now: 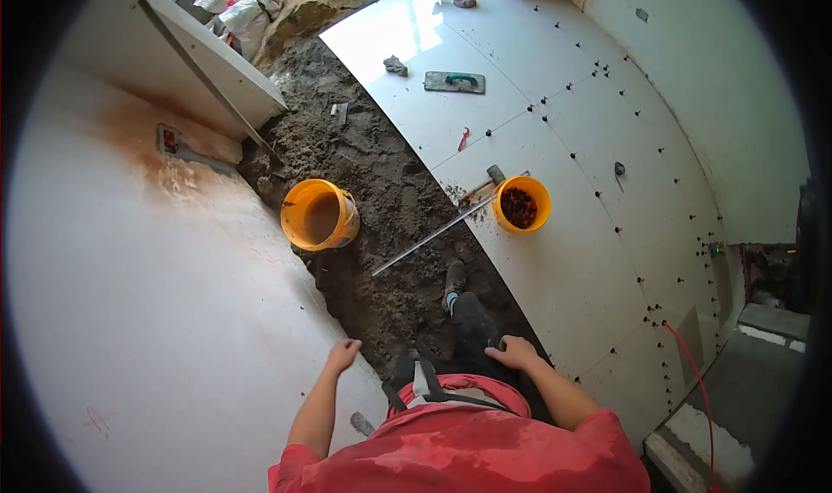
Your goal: Leveling and spacing floor tiles during installation using a tile leveling system.
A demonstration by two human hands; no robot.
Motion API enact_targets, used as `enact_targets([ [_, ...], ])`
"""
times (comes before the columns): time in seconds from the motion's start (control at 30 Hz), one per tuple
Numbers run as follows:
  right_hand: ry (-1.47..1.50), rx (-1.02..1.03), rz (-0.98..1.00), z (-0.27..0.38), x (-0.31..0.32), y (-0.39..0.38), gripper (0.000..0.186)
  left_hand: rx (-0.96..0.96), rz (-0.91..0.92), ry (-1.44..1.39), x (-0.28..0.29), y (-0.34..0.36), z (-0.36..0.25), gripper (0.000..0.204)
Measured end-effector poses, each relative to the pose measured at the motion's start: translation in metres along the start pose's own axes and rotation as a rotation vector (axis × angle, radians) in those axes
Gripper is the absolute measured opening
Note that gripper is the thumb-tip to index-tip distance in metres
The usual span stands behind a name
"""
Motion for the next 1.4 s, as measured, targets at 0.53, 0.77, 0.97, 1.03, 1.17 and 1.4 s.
enact_targets([
  [0.53, 0.528, 0.15, 0.689, 0.102, 0.26, 0.194, 0.033, -0.427, 1.214, 0.536, 0.173, 0.358, -0.357, 0.036],
  [0.77, 0.321, -0.202, -0.479, -0.154, 0.344, 0.623, 0.034, -0.883, 0.153, 0.462, 0.007, 0.8, -0.565, 0.067],
  [0.97, -0.019, -0.158, -0.46, -0.32, 0.263, 0.837, 0.057, -1.1, -0.037, 0.659, -0.306, 0.978, -0.558, 0.093],
  [1.03, -0.342, -0.037, -0.336, -0.319, 0.218, 0.884, 0.063, -1.159, -0.058, 0.831, -0.348, 1.02, -0.553, 0.109],
  [1.17, 0.054, 0.094, -0.425, -0.41, 0.153, 0.891, 0.052, -1.242, -0.152, 0.685, -0.436, 1.039, -0.572, 0.116],
  [1.4, 0.08, -0.119, -0.669, -0.337, 0.176, 0.891, 0.053, -1.081, -0.257, 0.723, -0.426, 1.045, -0.479, 0.109],
])
Point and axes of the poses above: each hand's wrist, its own y-axis towards the middle knuckle, its own x-axis out of the back of the hand, z = x × y, the point moved 4 cm from there along y, towards the middle knuckle, and after that the axes turned 2 degrees about -z, right-handed, at the moved point
